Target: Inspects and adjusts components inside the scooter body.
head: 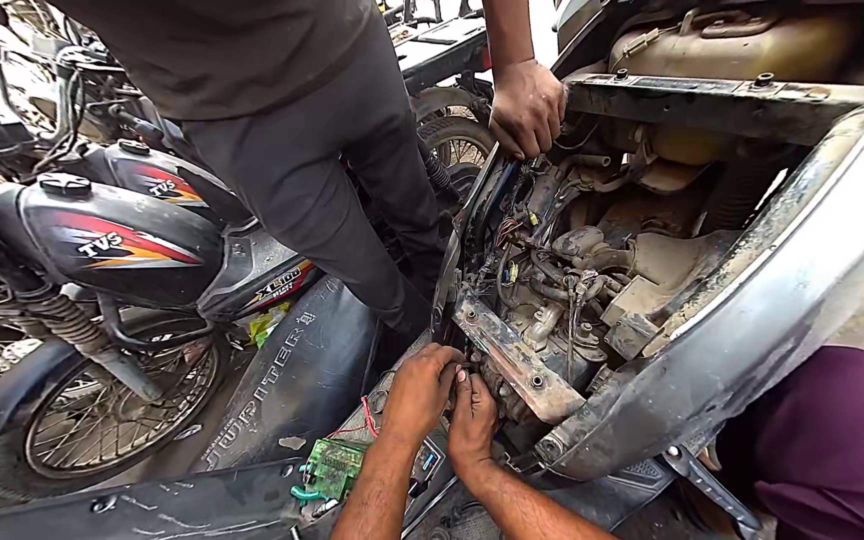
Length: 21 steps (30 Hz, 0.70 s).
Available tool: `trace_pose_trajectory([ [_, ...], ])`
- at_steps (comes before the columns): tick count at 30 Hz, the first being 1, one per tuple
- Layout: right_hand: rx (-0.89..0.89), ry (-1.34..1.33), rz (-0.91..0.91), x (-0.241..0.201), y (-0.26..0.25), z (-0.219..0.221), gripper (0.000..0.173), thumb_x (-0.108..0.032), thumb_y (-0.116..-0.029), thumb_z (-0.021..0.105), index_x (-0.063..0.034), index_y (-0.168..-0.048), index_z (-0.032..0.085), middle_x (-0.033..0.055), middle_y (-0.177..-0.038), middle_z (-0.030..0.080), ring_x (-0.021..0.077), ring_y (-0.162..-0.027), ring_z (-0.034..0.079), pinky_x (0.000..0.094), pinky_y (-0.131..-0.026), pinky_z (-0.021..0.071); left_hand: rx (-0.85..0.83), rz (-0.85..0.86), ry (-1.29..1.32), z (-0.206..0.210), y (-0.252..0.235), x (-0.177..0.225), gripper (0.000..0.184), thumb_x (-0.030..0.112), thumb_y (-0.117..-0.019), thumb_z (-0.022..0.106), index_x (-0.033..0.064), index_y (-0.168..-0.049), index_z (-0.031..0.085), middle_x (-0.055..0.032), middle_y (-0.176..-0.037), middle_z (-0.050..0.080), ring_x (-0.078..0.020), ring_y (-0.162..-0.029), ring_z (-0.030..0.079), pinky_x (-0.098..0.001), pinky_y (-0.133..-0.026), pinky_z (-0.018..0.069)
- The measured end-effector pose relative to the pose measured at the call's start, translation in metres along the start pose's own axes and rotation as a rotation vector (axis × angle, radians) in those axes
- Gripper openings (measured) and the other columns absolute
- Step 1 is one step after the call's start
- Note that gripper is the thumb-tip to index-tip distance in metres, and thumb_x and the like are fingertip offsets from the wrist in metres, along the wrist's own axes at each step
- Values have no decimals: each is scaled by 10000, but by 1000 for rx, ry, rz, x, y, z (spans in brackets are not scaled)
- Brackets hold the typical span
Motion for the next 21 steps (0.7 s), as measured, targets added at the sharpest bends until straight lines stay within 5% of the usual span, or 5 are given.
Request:
trace_pose_trajectory([
  [13, 18, 28, 40, -2, 3, -4, 393, -385, -1078, 462, -166, -824, 667, -35, -628, 587, 125, -578, 598, 391, -602, 547, -123, 101, -189, 8, -7, 10, 176, 196, -1002, 630, 267, -1035, 788, 66, -1007, 686, -101, -911, 676, -365, -819, 602],
  [21, 36, 103, -4, -7, 7, -7, 363, -381, -1077, 474, -165, -858, 666, -37, -642, 590, 119, -591, 603, 388, -601, 543, -188, -2, -128, 8, -6, 6, 173, 213, -1000, 625, 262, -1058, 781, 57, -1006, 699, -110, -932, 679, -384, -847, 594],
])
Point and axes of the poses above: each hand's wrist, its own y-axis away from the middle knuckle, its own z-axis out of the palm, x = y × z, the point moved 8 cm from there along -y, towards the middle knuckle
